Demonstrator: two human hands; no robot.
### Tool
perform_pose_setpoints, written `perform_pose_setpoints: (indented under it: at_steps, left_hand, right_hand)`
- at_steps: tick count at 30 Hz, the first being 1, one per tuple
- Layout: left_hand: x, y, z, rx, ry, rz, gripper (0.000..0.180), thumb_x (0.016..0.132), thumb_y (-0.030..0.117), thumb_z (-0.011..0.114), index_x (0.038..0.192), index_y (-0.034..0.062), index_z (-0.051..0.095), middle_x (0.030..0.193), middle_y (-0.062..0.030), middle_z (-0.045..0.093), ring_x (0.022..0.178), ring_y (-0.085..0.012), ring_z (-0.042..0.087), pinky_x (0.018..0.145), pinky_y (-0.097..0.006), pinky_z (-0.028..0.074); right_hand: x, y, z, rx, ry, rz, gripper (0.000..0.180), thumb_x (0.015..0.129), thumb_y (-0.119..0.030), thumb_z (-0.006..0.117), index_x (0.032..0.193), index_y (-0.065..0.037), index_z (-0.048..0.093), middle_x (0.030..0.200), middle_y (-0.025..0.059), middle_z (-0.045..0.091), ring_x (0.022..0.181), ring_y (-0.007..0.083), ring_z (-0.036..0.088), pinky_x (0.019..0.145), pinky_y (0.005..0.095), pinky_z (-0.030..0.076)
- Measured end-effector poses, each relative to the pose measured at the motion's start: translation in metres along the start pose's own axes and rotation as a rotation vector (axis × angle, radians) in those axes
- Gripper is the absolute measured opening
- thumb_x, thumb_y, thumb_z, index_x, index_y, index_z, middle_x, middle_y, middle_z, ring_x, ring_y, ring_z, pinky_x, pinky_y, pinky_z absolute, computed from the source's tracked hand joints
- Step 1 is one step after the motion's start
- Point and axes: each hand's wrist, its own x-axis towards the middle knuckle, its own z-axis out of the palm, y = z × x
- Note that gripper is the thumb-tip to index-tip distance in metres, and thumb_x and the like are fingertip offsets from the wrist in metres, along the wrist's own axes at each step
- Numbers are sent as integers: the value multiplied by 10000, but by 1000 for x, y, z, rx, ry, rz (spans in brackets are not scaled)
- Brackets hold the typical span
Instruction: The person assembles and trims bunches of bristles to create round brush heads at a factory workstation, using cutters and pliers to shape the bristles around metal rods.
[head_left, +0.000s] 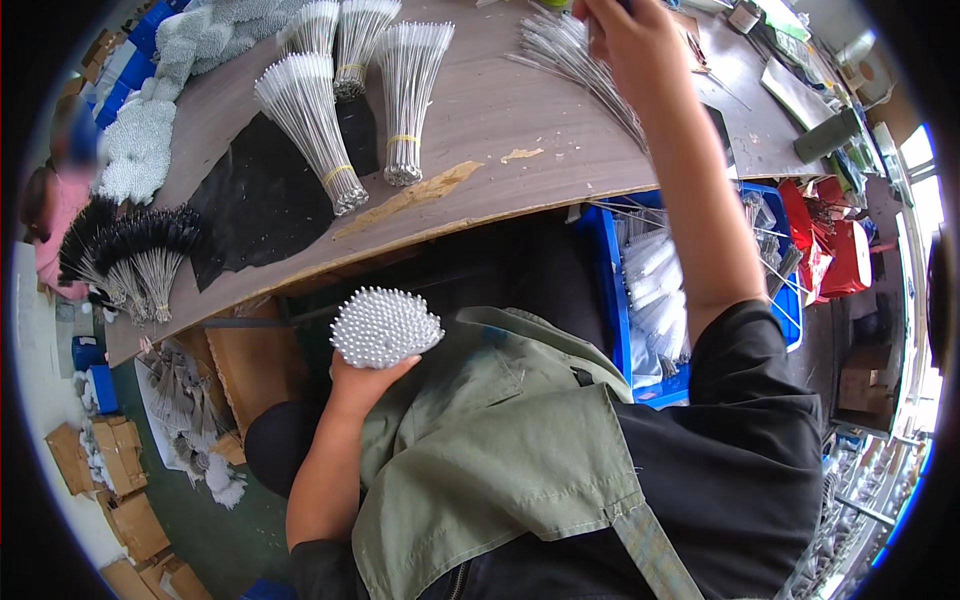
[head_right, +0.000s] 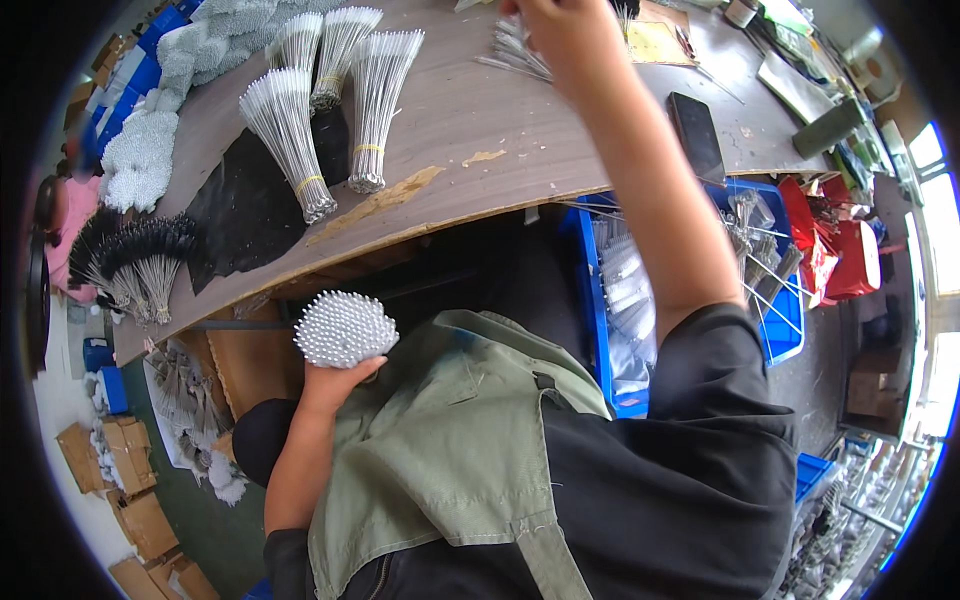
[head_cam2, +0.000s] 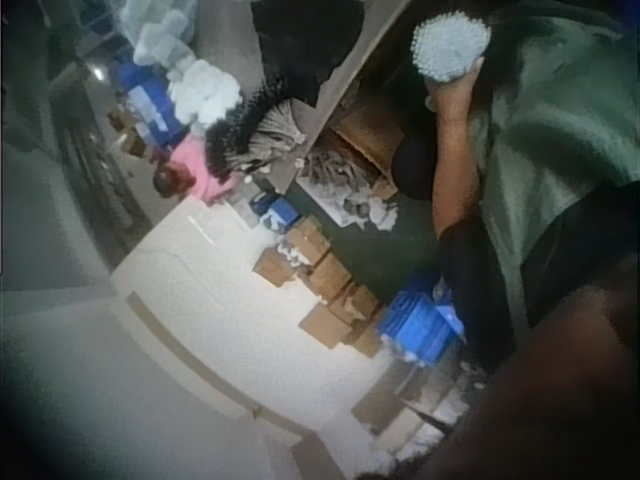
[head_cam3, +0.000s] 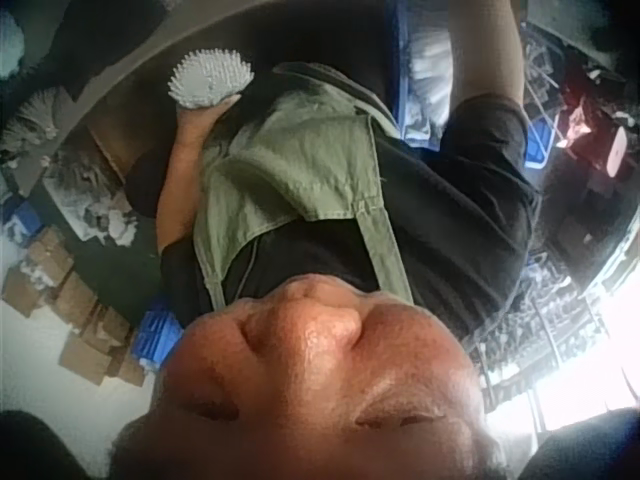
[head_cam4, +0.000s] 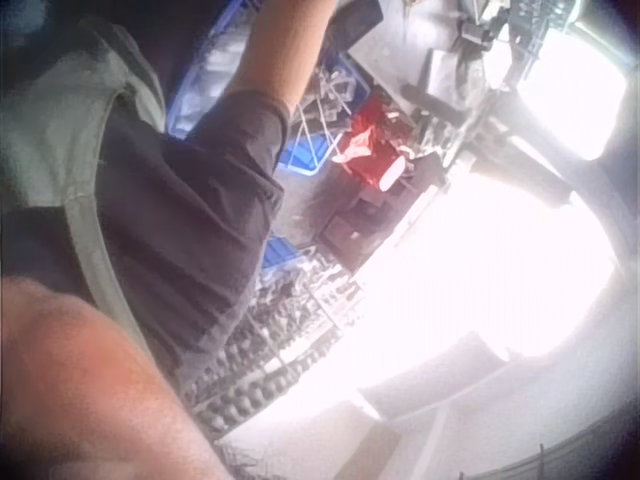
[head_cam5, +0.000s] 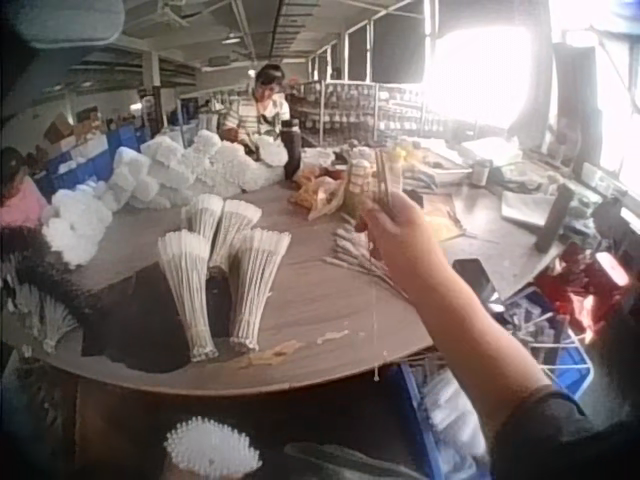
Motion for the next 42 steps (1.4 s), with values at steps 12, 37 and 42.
perform_pose_setpoints:
  at_steps: [12,37,42]
  left_hand:
    - [9,-40,-16,-667,116,127,241,862,61,545,1090,1,596,1086,-145,629,1004,-236,614,884,-345,493]
    - [8,7,-18,221,262,458,330,697,61,671,1010,30,569,906,-116,654,840,-283,634,778,-363,500]
    - [10,10,-19,254,234,489,328,696,58,675,1006,29,571,918,-119,653,847,-285,636,779,-362,501]
  right_hand:
    - [-66,30,1,-492,-814,253,598,967,-576,276,1100,-97,608,657,-9,414,553,98,380,535,256,381]
    - [-144,-12,35,-676,-1534,-69,333,932,-295,476,907,-45,694,805,143,667,793,320,634,736,391,513]
    - [-147,-10,38,-678,-1531,-39,430,934,-347,458,781,-15,682,745,172,646,782,344,633,750,409,509]
